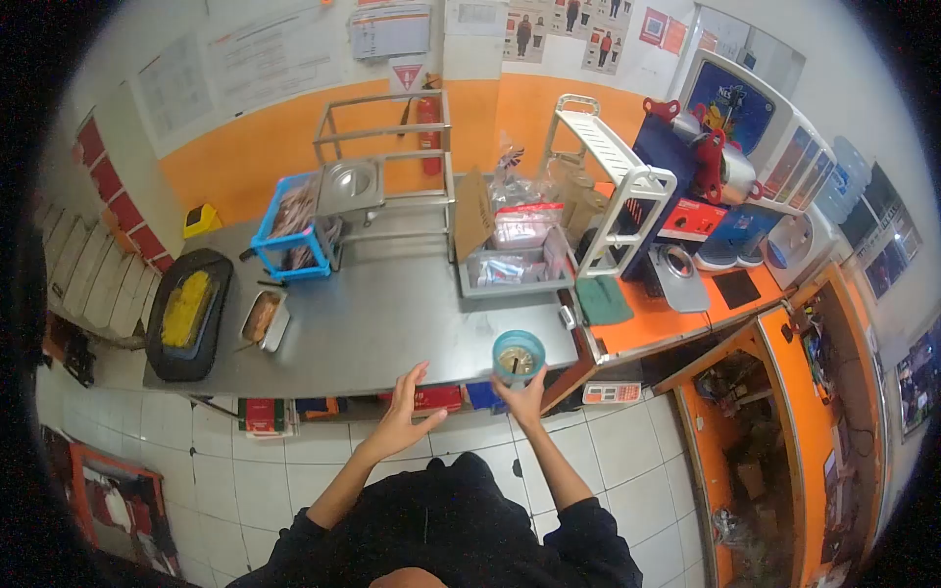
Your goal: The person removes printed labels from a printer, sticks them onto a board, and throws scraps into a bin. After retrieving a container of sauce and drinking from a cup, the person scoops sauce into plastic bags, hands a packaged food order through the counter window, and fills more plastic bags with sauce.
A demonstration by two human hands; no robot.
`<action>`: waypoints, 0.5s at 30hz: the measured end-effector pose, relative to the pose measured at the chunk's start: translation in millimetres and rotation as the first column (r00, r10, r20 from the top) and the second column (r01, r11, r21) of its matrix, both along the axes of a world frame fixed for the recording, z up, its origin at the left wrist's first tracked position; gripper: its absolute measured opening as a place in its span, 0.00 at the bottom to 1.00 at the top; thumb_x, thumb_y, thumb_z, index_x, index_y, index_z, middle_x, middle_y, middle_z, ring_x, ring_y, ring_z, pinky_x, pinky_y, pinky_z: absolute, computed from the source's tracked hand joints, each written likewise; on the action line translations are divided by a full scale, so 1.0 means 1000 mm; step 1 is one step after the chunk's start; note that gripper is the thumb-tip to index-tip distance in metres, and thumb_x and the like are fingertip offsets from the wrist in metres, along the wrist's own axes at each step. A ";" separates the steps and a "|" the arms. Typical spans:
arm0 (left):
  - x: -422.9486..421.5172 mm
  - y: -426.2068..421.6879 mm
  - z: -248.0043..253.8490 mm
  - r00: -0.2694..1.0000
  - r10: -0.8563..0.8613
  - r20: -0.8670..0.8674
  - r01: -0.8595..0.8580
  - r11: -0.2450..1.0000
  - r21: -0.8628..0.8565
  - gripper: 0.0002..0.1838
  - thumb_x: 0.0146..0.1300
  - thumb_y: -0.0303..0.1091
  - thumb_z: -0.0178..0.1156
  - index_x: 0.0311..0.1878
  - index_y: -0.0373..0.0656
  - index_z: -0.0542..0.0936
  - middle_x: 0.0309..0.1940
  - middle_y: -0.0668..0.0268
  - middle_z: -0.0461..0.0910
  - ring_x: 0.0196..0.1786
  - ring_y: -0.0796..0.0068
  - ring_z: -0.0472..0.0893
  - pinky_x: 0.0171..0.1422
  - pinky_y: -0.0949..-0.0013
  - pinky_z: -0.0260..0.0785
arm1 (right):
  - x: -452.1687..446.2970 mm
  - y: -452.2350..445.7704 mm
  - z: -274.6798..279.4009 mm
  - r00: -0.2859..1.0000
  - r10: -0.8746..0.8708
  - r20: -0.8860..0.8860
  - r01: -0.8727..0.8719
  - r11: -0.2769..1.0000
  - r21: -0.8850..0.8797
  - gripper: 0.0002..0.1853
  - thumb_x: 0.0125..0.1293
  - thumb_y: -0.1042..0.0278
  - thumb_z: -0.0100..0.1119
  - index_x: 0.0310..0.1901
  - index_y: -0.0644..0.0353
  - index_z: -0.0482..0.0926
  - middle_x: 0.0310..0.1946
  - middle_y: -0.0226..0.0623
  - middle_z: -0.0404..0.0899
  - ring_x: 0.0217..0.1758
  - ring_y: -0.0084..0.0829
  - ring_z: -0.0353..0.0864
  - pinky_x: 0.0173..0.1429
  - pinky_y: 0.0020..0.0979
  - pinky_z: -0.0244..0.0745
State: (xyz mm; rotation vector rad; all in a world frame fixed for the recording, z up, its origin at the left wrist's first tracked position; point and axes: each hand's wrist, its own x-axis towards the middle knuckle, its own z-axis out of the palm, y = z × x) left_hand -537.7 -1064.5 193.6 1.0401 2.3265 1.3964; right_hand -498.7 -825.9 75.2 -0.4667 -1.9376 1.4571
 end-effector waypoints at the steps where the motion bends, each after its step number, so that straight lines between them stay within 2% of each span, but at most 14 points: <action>1: -0.015 0.009 0.000 1.000 -0.003 0.004 0.003 1.000 -0.002 0.43 0.58 0.39 0.62 0.69 0.42 0.47 0.62 0.50 0.53 0.65 0.56 0.58 0.70 0.56 0.50 | -0.012 0.018 -0.005 0.996 -0.067 0.059 0.063 0.995 0.071 0.47 0.39 0.63 0.77 0.57 0.65 0.55 0.48 0.49 0.72 0.51 0.38 0.73 0.55 0.36 0.68; 3: -0.041 0.028 0.000 1.000 -0.005 0.009 0.004 0.999 0.046 0.39 0.59 0.35 0.61 0.68 0.41 0.51 0.60 0.51 0.57 0.63 0.58 0.61 0.69 0.59 0.52 | -0.034 0.045 0.006 0.993 -0.080 0.082 0.075 0.995 0.062 0.46 0.39 0.62 0.77 0.57 0.65 0.56 0.48 0.50 0.73 0.51 0.39 0.74 0.55 0.36 0.69; 4: -0.050 0.038 0.003 1.000 0.015 0.024 -0.017 0.997 0.076 0.36 0.59 0.33 0.60 0.67 0.41 0.54 0.57 0.53 0.61 0.61 0.60 0.64 0.67 0.60 0.55 | -0.043 0.060 0.001 0.993 -0.074 0.089 0.069 0.996 0.062 0.46 0.39 0.62 0.77 0.57 0.65 0.56 0.48 0.50 0.73 0.51 0.39 0.74 0.55 0.36 0.69; 7: -0.083 0.064 -0.003 0.996 0.049 0.069 -0.054 0.996 0.068 0.35 0.59 0.32 0.60 0.67 0.41 0.55 0.57 0.54 0.62 0.59 0.62 0.65 0.67 0.61 0.55 | -0.070 0.106 -0.031 0.990 -0.023 0.138 0.015 0.998 0.055 0.46 0.39 0.62 0.77 0.57 0.65 0.56 0.49 0.49 0.73 0.53 0.40 0.74 0.56 0.36 0.69; 9: -0.100 0.084 -0.005 0.994 0.075 0.074 -0.079 0.995 0.062 0.34 0.59 0.32 0.60 0.66 0.41 0.55 0.56 0.57 0.64 0.58 0.64 0.66 0.66 0.61 0.56 | -0.078 0.128 -0.050 0.974 0.118 0.193 -0.119 0.993 -0.007 0.47 0.40 0.61 0.77 0.58 0.64 0.56 0.50 0.48 0.73 0.55 0.40 0.73 0.58 0.36 0.68; 10: -0.107 0.094 -0.002 0.990 0.091 0.112 -0.099 0.993 0.071 0.34 0.59 0.30 0.60 0.66 0.43 0.56 0.55 0.56 0.64 0.57 0.63 0.67 0.64 0.61 0.58 | -0.074 0.136 -0.052 0.969 0.150 0.196 -0.164 0.985 0.055 0.52 0.39 0.60 0.78 0.62 0.64 0.52 0.54 0.47 0.70 0.57 0.40 0.71 0.61 0.36 0.66; 11: -0.113 0.104 -0.001 0.983 0.104 0.152 -0.117 0.990 0.078 0.33 0.58 0.29 0.59 0.66 0.44 0.57 0.54 0.55 0.65 0.55 0.62 0.68 0.63 0.61 0.60 | -0.069 0.140 -0.048 0.951 0.204 0.235 -0.206 0.978 -0.014 0.55 0.40 0.64 0.76 0.66 0.65 0.47 0.58 0.51 0.66 0.61 0.41 0.68 0.64 0.35 0.63; 12: -0.120 0.113 -0.004 0.983 0.100 0.154 -0.112 0.991 0.072 0.33 0.58 0.29 0.59 0.66 0.44 0.57 0.54 0.55 0.65 0.55 0.62 0.68 0.63 0.61 0.60 | -0.060 0.152 -0.050 0.928 0.223 0.298 -0.292 0.933 0.209 0.53 0.43 0.69 0.71 0.67 0.64 0.45 0.59 0.51 0.64 0.63 0.42 0.65 0.65 0.35 0.61; 13: -0.127 0.120 -0.008 0.976 0.108 0.187 -0.124 0.989 0.077 0.33 0.59 0.30 0.59 0.66 0.44 0.57 0.55 0.57 0.65 0.56 0.65 0.68 0.63 0.61 0.59 | -0.052 0.169 -0.049 0.904 0.225 0.364 -0.373 0.831 0.413 0.51 0.46 0.74 0.67 0.69 0.63 0.43 0.61 0.51 0.62 0.65 0.43 0.63 0.67 0.34 0.59; 15: -0.142 0.136 -0.011 0.966 0.122 0.230 -0.143 0.987 0.075 0.32 0.60 0.30 0.59 0.66 0.45 0.57 0.56 0.59 0.65 0.58 0.67 0.67 0.64 0.62 0.58 | -0.047 0.197 -0.019 0.875 0.237 0.422 -0.385 0.870 0.309 0.42 0.48 0.84 0.53 0.67 0.62 0.48 0.62 0.49 0.61 0.66 0.45 0.61 0.67 0.35 0.59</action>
